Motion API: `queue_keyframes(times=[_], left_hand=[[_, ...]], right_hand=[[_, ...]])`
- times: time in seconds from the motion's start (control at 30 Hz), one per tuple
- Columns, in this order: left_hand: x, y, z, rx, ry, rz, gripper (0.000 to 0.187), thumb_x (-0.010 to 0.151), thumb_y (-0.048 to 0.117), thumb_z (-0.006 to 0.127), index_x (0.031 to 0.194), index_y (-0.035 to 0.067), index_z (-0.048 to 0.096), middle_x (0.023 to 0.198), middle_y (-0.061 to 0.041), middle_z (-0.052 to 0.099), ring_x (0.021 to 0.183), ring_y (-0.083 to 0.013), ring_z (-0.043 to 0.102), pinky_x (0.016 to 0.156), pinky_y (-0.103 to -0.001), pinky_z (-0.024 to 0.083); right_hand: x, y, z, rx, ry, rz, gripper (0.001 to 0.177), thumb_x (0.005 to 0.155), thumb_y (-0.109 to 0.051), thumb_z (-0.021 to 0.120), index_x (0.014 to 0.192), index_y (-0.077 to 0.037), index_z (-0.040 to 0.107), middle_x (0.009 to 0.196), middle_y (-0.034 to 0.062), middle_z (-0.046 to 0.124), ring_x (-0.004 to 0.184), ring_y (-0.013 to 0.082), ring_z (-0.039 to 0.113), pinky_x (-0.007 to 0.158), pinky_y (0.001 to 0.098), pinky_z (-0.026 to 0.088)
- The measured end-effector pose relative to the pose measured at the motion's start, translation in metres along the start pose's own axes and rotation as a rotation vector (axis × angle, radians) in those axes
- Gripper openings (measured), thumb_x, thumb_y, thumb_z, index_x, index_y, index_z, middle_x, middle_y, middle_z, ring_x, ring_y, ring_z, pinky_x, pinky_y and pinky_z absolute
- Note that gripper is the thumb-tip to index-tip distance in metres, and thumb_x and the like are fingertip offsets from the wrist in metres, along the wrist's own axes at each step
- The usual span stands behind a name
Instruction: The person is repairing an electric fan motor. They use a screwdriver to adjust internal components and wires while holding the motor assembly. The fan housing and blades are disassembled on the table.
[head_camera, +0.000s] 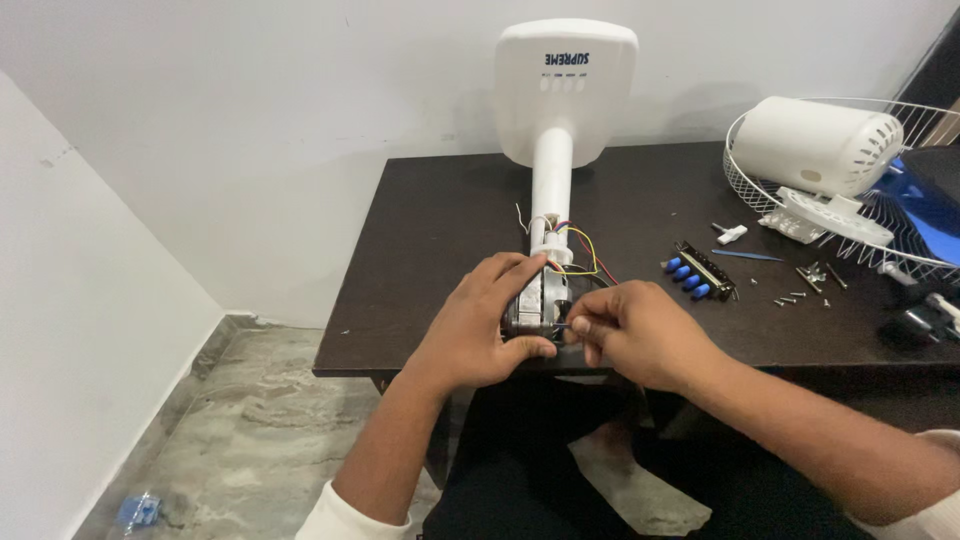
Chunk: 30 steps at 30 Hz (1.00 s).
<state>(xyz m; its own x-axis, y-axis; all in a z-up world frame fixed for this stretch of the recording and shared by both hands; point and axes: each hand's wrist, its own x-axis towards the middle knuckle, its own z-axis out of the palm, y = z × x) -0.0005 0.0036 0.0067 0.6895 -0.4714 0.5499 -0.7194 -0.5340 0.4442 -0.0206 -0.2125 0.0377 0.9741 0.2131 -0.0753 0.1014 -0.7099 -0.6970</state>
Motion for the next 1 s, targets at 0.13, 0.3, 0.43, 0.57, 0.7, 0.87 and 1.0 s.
queue_keyframes(times=[0.13,0.3,0.43,0.57,0.7,0.87,1.0], left_hand=[[0.002,0.004,-0.004,0.023,-0.083,-0.032,0.097,0.068,0.043,0.088,0.15,0.014,0.046,0.141,-0.015,0.051,0.127,-0.0376,0.053,0.104,-0.047,0.046],[0.003,0.012,-0.006,0.037,-0.109,-0.034,0.097,0.07,0.04,0.087,0.152,0.014,0.042,0.143,-0.015,0.049,0.128,-0.038,0.052,0.103,-0.048,0.046],[0.004,0.015,-0.004,0.059,-0.128,-0.011,0.096,0.071,0.038,0.087,0.152,0.014,0.042,0.144,-0.016,0.048,0.126,-0.0394,0.051,0.103,-0.048,0.046],[0.005,0.014,-0.005,0.072,-0.104,0.051,0.092,0.073,0.038,0.087,0.151,0.013,0.046,0.144,-0.016,0.05,0.128,-0.0402,0.052,0.105,-0.049,0.046],[0.005,0.014,-0.006,0.066,-0.12,-0.015,0.088,0.072,0.04,0.087,0.147,0.014,0.049,0.143,-0.015,0.05,0.128,-0.0384,0.052,0.103,-0.048,0.047],[0.004,0.011,-0.006,0.024,-0.086,-0.059,0.094,0.07,0.039,0.088,0.149,0.011,0.045,0.142,-0.014,0.052,0.131,-0.035,0.052,0.105,-0.046,0.046],[0.005,0.01,-0.005,-0.054,-0.059,-0.108,0.095,0.068,0.038,0.087,0.15,0.011,0.045,0.141,-0.012,0.056,0.13,-0.0316,0.057,0.105,-0.044,0.047]], right_hand=[[0.007,0.006,-0.006,0.053,-0.088,0.031,0.027,0.096,-0.023,0.062,0.083,-0.006,0.078,0.06,0.0011,0.067,0.055,0.0107,0.058,0.057,0.0296,0.048],[0.017,0.017,-0.008,0.214,-0.194,0.133,0.028,0.097,-0.024,0.063,0.082,-0.005,0.077,0.061,0.001,0.064,0.05,0.0085,0.051,0.048,0.0255,0.042],[0.022,0.026,-0.009,0.43,-0.299,0.317,0.028,0.098,-0.024,0.061,0.081,-0.005,0.073,0.059,0.0002,0.058,0.043,0.008,0.037,0.038,0.0246,0.026],[0.026,0.022,-0.015,0.547,-0.394,0.412,0.025,0.099,-0.021,0.059,0.083,-0.006,0.073,0.06,-0.0017,0.056,0.043,0.0061,0.037,0.038,0.0235,0.024],[0.015,-0.004,-0.027,0.179,-0.359,0.225,0.027,0.099,-0.026,0.06,0.085,-0.008,0.074,0.061,-0.0013,0.062,0.045,0.0088,0.048,0.044,0.0264,0.038],[-0.015,-0.023,-0.023,-0.11,-0.172,0.101,0.028,0.098,-0.032,0.062,0.09,-0.008,0.073,0.064,-0.0013,0.069,0.051,0.0127,0.062,0.053,0.0285,0.052],[-0.024,0.008,-0.026,0.049,0.082,-0.003,0.022,0.096,-0.028,0.061,0.107,-0.014,0.073,0.065,0.0024,0.071,0.051,0.0122,0.062,0.053,0.0293,0.052]])
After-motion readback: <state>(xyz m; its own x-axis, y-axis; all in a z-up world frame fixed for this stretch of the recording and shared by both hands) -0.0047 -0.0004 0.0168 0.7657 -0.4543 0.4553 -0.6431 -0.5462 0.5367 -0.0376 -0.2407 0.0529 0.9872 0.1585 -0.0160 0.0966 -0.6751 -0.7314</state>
